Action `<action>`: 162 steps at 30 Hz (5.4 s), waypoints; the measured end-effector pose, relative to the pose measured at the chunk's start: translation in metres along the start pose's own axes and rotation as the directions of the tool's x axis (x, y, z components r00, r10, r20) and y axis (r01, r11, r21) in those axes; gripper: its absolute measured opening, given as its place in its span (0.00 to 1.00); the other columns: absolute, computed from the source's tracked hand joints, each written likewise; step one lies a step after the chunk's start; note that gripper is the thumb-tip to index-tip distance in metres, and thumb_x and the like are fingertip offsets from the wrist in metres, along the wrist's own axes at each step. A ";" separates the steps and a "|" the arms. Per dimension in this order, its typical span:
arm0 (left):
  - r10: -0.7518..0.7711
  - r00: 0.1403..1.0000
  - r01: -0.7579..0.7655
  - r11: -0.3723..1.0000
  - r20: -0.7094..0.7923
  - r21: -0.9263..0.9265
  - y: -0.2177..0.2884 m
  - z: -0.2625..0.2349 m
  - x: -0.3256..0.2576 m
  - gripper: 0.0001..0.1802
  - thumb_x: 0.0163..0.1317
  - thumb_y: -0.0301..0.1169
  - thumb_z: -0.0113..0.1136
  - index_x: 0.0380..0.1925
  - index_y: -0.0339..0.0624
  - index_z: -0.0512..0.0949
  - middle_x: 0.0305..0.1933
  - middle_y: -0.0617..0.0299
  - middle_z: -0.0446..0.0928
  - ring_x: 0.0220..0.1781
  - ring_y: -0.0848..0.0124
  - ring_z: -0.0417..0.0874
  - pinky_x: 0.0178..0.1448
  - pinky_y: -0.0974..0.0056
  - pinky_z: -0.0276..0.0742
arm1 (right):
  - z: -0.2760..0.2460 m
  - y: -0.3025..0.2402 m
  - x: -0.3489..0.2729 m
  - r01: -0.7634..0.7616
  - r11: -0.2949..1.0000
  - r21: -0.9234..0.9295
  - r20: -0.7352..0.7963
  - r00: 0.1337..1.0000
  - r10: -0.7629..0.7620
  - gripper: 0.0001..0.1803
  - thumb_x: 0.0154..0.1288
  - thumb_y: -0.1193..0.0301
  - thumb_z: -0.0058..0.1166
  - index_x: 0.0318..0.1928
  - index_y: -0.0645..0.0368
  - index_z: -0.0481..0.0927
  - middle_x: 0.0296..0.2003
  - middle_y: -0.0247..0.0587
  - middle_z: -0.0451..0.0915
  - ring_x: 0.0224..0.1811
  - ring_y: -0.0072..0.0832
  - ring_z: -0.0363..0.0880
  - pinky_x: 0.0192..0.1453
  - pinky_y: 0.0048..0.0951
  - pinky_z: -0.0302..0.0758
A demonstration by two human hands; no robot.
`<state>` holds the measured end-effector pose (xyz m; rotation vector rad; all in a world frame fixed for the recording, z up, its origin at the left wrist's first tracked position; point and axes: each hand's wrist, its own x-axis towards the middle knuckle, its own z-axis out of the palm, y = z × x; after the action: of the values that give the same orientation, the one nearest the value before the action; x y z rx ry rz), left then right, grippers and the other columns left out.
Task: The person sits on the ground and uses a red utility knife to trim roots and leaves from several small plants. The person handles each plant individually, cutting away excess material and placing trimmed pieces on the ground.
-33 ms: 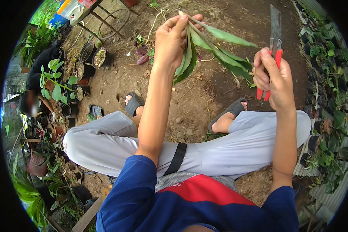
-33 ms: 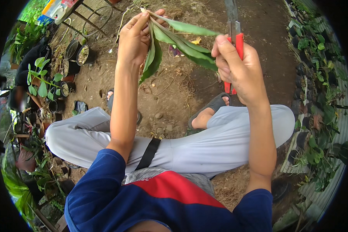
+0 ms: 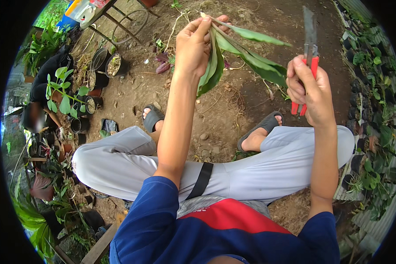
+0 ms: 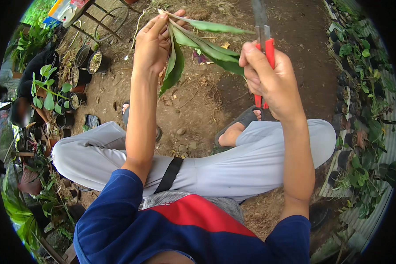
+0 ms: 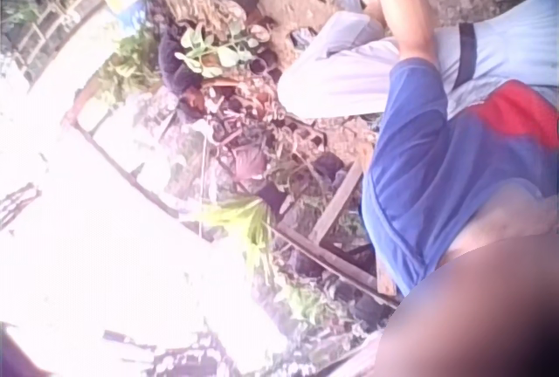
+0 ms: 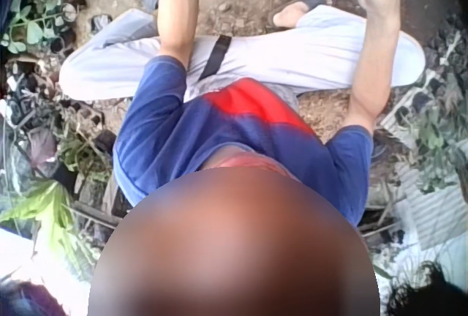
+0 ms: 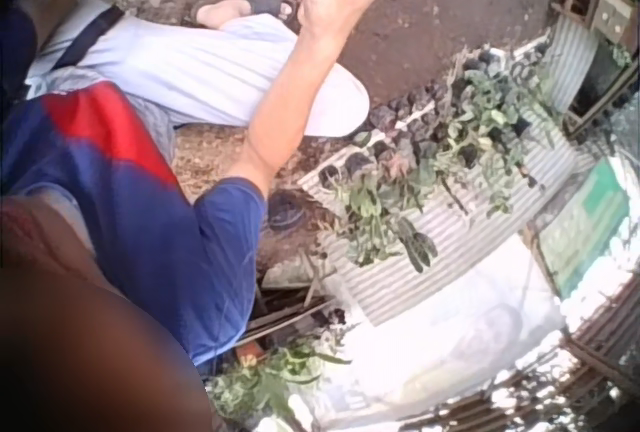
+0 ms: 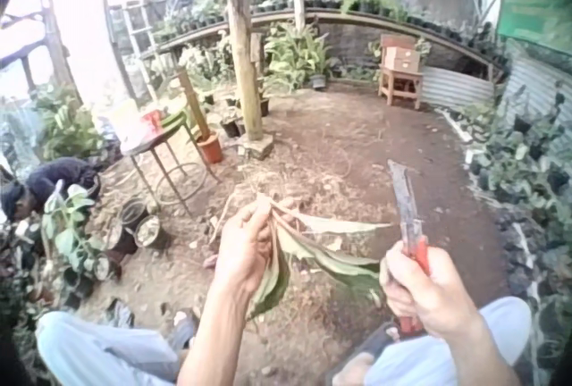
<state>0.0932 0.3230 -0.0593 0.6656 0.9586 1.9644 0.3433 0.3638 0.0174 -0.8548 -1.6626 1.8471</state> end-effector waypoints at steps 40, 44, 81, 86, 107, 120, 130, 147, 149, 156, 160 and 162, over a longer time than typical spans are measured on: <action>-0.035 0.874 -0.090 0.968 0.485 0.232 0.026 0.045 -0.029 0.15 0.79 0.35 0.49 0.49 0.32 0.78 0.31 0.64 0.73 0.31 0.76 0.74 0.37 0.69 0.73 | 0.017 0.012 0.003 0.193 0.725 -0.661 -0.109 0.932 -0.347 0.05 0.69 0.75 0.51 0.41 0.63 0.78 0.21 0.43 0.79 0.21 0.27 0.79 0.29 0.31 0.73; -0.029 0.876 -0.047 0.989 0.482 0.144 0.027 0.047 -0.031 0.16 0.79 0.35 0.49 0.50 0.32 0.77 0.30 0.65 0.72 0.30 0.76 0.72 0.36 0.70 0.72 | 0.012 0.014 0.004 0.165 0.772 -0.613 -0.210 0.909 -0.361 0.05 0.70 0.74 0.52 0.41 0.62 0.79 0.21 0.39 0.78 0.21 0.21 0.75 0.28 0.28 0.70; -0.047 0.888 0.078 0.996 0.457 -0.050 0.020 0.037 -0.022 0.16 0.78 0.37 0.50 0.49 0.34 0.77 0.29 0.67 0.71 0.28 0.76 0.71 0.34 0.70 0.68 | 0.003 -0.003 -0.011 0.274 0.881 0.385 -0.205 0.956 -0.208 0.13 0.80 0.68 0.47 0.47 0.68 0.75 0.18 0.23 0.61 0.15 0.11 0.54 0.19 0.19 0.54; -0.039 0.878 0.073 0.996 0.478 -0.051 0.018 0.037 -0.022 0.16 0.78 0.36 0.49 0.48 0.33 0.77 0.28 0.67 0.69 0.27 0.77 0.67 0.34 0.71 0.67 | -0.003 -0.007 -0.012 0.280 0.860 0.427 -0.180 0.958 -0.223 0.13 0.79 0.68 0.47 0.46 0.68 0.75 0.18 0.24 0.62 0.15 0.10 0.55 0.19 0.19 0.54; -0.038 0.889 -0.081 0.968 0.456 0.238 0.018 0.041 -0.027 0.12 0.78 0.35 0.52 0.44 0.35 0.75 0.25 0.69 0.67 0.27 0.78 0.68 0.32 0.68 0.67 | -0.010 -0.002 -0.008 0.418 0.906 -0.064 -0.415 0.815 -0.405 0.13 0.74 0.67 0.58 0.48 0.65 0.81 0.24 0.22 0.72 0.20 0.07 0.63 0.22 0.16 0.59; 0.018 0.910 -0.097 0.980 0.414 0.172 0.022 0.052 -0.035 0.12 0.79 0.33 0.50 0.41 0.33 0.75 0.26 0.66 0.71 0.28 0.76 0.72 0.34 0.69 0.70 | -0.013 -0.002 -0.005 0.335 0.864 0.376 -0.269 0.932 -0.244 0.23 0.78 0.57 0.48 0.56 0.67 0.76 0.19 0.22 0.65 0.18 0.09 0.57 0.22 0.17 0.55; 0.131 0.947 -0.143 0.990 0.293 0.018 0.026 0.059 -0.037 0.12 0.79 0.37 0.49 0.42 0.39 0.74 0.26 0.69 0.65 0.30 0.75 0.66 0.38 0.68 0.64 | 0.027 0.021 -0.015 0.113 0.895 0.431 -0.076 0.993 -0.088 0.45 0.80 0.39 0.17 0.75 0.67 0.55 0.18 0.32 0.68 0.14 0.17 0.60 0.21 0.20 0.62; 0.097 0.907 -0.103 0.995 0.409 -0.008 0.013 0.057 -0.037 0.13 0.79 0.36 0.51 0.45 0.36 0.75 0.26 0.65 0.69 0.29 0.74 0.70 0.36 0.68 0.68 | 0.014 0.003 -0.011 0.243 0.913 0.327 -0.048 0.970 -0.240 0.30 0.85 0.52 0.21 0.79 0.51 0.50 0.23 0.37 0.72 0.15 0.15 0.60 0.20 0.17 0.64; 0.087 0.908 -0.094 0.996 0.410 -0.003 0.011 0.057 -0.037 0.13 0.79 0.36 0.51 0.45 0.36 0.75 0.26 0.65 0.69 0.29 0.75 0.70 0.36 0.68 0.68 | 0.016 0.003 -0.012 0.223 0.921 0.321 -0.057 0.975 -0.216 0.30 0.85 0.52 0.21 0.78 0.51 0.50 0.22 0.36 0.72 0.15 0.14 0.60 0.20 0.17 0.64; 0.077 0.913 -0.083 0.997 0.400 -0.001 0.009 0.059 -0.038 0.12 0.79 0.35 0.51 0.44 0.35 0.75 0.26 0.66 0.69 0.29 0.75 0.69 0.36 0.68 0.68 | 0.017 0.004 -0.016 0.230 0.910 0.346 -0.051 0.973 -0.226 0.29 0.85 0.52 0.28 0.76 0.52 0.56 0.24 0.37 0.75 0.18 0.14 0.63 0.22 0.16 0.63; 0.085 0.911 -0.100 0.995 0.403 0.016 0.010 0.059 -0.038 0.12 0.79 0.35 0.51 0.45 0.35 0.74 0.27 0.65 0.70 0.29 0.75 0.70 0.36 0.67 0.69 | 0.015 0.005 -0.013 0.278 0.948 0.156 -0.122 0.958 -0.261 0.31 0.84 0.51 0.29 0.79 0.51 0.53 0.23 0.35 0.73 0.17 0.12 0.61 0.21 0.15 0.63; 0.080 0.916 -0.103 0.994 0.393 0.039 0.010 0.059 -0.038 0.12 0.79 0.35 0.51 0.45 0.35 0.74 0.27 0.65 0.71 0.30 0.75 0.70 0.37 0.67 0.70 | 0.014 0.007 -0.010 0.319 0.947 0.029 -0.147 0.939 -0.311 0.31 0.84 0.51 0.33 0.78 0.50 0.55 0.23 0.33 0.74 0.18 0.12 0.61 0.22 0.15 0.62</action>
<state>0.1513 0.3096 -0.0217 1.1067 0.7482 1.7912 0.3401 0.3467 0.0123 -0.6373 -1.5533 1.5669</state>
